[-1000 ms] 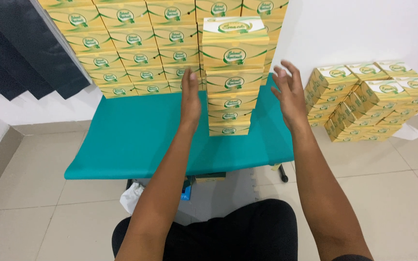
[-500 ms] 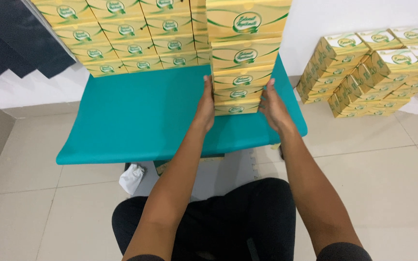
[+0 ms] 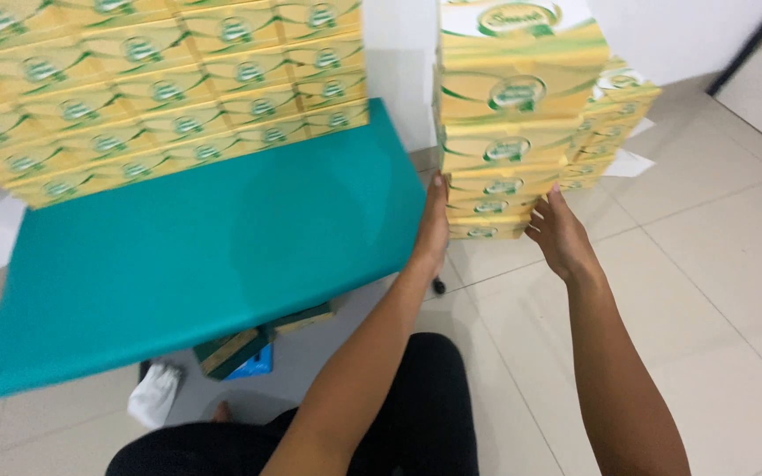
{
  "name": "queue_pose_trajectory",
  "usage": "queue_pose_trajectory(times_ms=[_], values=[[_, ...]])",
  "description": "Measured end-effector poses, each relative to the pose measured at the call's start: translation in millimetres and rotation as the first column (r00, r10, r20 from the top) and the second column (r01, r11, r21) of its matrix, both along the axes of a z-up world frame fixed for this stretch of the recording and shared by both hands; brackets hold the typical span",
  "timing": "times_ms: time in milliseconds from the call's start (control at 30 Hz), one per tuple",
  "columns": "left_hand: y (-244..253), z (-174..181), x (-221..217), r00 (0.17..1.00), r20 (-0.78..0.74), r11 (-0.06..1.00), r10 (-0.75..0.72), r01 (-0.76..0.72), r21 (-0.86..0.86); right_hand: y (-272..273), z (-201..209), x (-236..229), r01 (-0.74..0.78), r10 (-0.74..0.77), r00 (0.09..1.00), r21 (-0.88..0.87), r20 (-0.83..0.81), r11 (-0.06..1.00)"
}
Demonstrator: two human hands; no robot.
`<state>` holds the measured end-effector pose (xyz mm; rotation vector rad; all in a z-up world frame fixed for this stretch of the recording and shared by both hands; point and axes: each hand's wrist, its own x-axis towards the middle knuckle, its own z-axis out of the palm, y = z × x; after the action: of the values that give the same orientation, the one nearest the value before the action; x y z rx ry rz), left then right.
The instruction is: The person repeatedly picks up stacks of yellow tissue boxes from a teal table and places them on the floor, building a larger stack against the wall. The person handles the boxes by hand without using any tools.
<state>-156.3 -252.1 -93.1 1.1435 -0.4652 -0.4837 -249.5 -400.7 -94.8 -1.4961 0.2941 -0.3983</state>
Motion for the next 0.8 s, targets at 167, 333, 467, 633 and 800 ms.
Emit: queue_pose_trajectory(times_ms=[167, 333, 467, 633, 800], values=[[-70.9, -75.6, -11.7, 0.991, -0.053, 0.992, -0.126, 0.127, 0.021, -63.8, -49.0, -37.3, 0.119, -0.117, 0.991, 0.025, -0.071, 0.993], [-126.1, -199.6, -8.6, 0.986, -0.070, 0.988, -0.151, 0.153, 0.015, -80.9, -67.5, -55.6, 0.143, -0.141, 0.990, 0.081, -0.028, 0.986], [-120.4, -188.7, -41.5, 0.977, -0.133, 0.986, -0.168, 0.167, -0.015, -92.0, -117.9, -61.3, 0.183, -0.176, 0.983, 0.165, -0.054, 0.969], [-127.5, -233.8, -45.3, 0.951, -0.272, 0.984, -0.149, 0.169, 0.051, -98.5, -162.8, -60.6, 0.185, -0.162, 0.980, 0.211, -0.119, 0.960], [-122.3, -280.5, -44.3, 0.932, -0.344, 0.988, -0.113, 0.143, 0.063, -116.8, -248.6, -55.0, 0.220, -0.168, 0.968, 0.308, -0.188, 0.926]])
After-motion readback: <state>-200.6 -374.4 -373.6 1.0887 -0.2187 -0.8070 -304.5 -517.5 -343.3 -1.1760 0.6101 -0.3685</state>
